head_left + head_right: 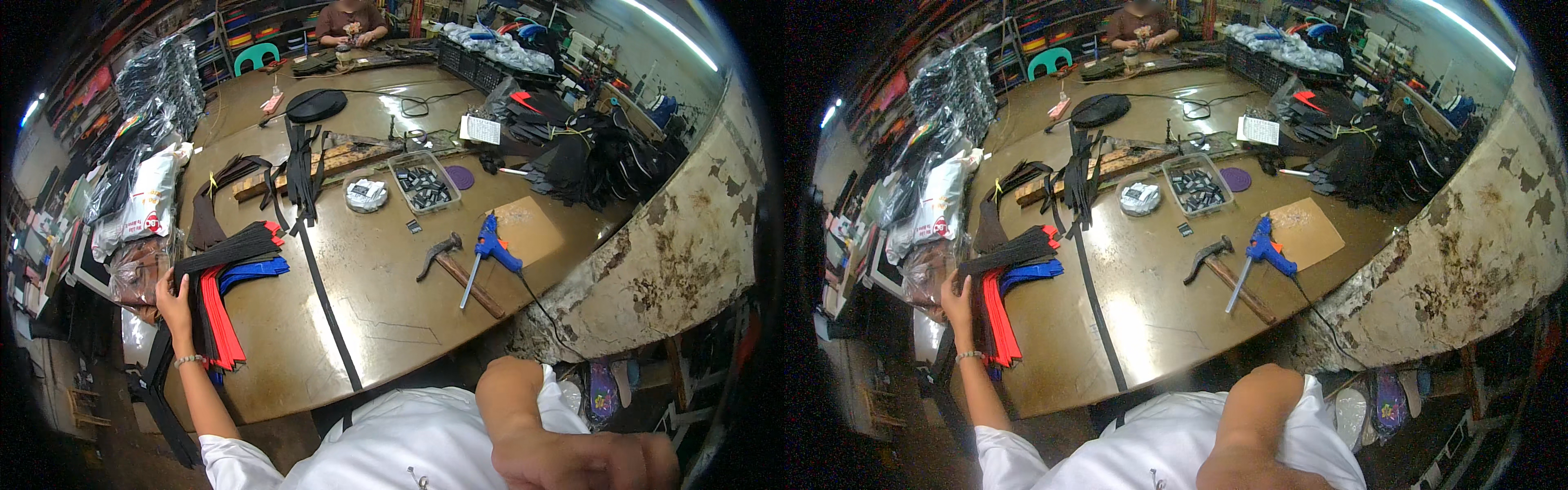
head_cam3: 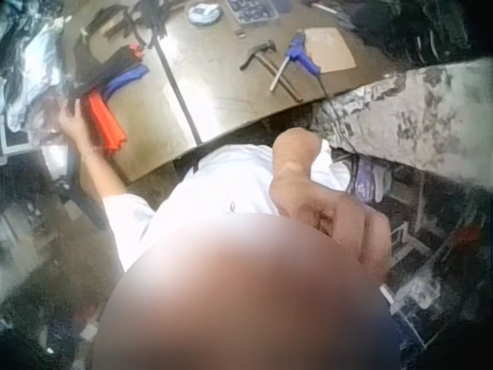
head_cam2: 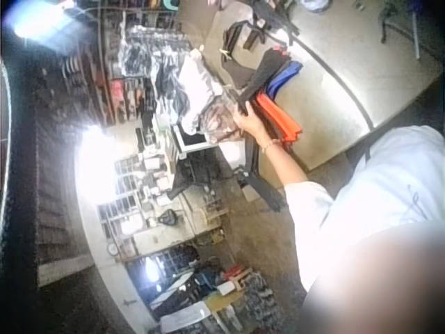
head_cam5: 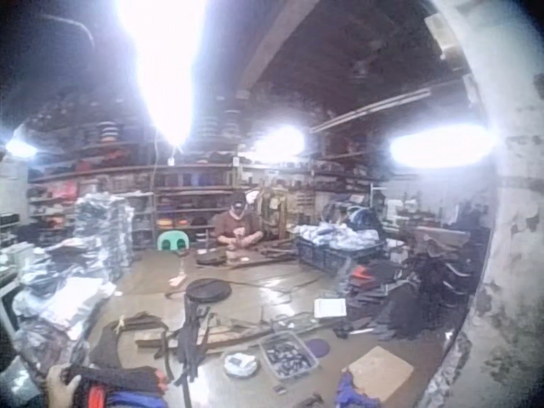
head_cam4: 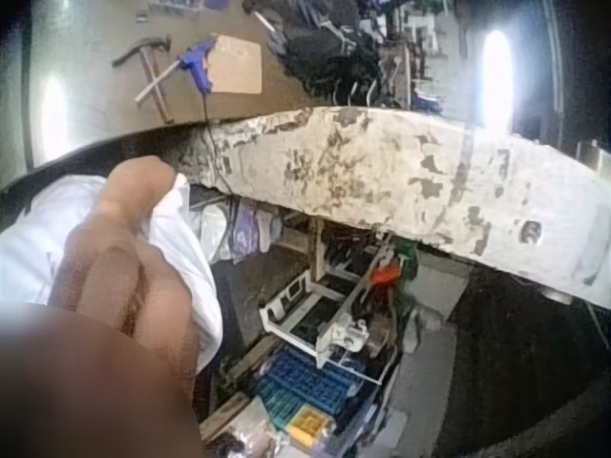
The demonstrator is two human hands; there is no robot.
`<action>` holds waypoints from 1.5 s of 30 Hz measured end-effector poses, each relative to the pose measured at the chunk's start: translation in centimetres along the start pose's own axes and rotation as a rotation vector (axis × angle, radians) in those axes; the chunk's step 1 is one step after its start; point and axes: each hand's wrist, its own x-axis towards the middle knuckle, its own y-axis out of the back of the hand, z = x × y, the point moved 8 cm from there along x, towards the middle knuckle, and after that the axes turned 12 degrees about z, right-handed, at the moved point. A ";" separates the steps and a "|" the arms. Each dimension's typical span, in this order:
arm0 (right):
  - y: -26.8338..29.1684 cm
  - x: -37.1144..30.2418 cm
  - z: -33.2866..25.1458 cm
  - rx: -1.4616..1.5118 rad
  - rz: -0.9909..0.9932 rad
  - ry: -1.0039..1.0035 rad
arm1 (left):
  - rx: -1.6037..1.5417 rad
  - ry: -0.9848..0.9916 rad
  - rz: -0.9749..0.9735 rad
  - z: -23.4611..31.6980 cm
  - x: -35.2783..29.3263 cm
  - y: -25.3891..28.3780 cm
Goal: The person assembles a Y-shaped strap assembly on a workbench using black webbing, a hot glue gun, and small metal buckles. They repeatedly apply glue to strap ends, attach buckles, and press the joints to secure them.
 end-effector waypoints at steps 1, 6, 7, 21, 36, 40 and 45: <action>-0.3 -0.1 0.2 0.066 -0.050 -0.027 | -0.016 -0.007 0.019 0.7 0.1 0.5; -0.1 -1.1 -0.8 -0.171 -0.230 0.104 | -0.139 -0.003 0.079 3.6 0.6 2.3; -0.2 -1.5 -1.1 -0.188 -0.302 0.134 | -0.206 0.004 0.112 4.3 0.7 2.8; 39.3 -6.7 -2.8 -2.300 -0.301 -0.625 | -0.529 -0.075 0.156 17.4 -0.4 10.8; 45.0 -7.8 -10.6 -2.600 0.014 -0.457 | -0.650 0.218 -0.133 19.4 -6.5 11.9; 40.8 -6.6 -9.4 -2.641 0.026 -0.442 | -0.634 0.254 -0.246 20.4 -8.0 9.9; 29.7 -5.9 -5.5 -2.595 0.235 -0.889 | -0.623 0.206 -0.409 22.9 -9.5 7.8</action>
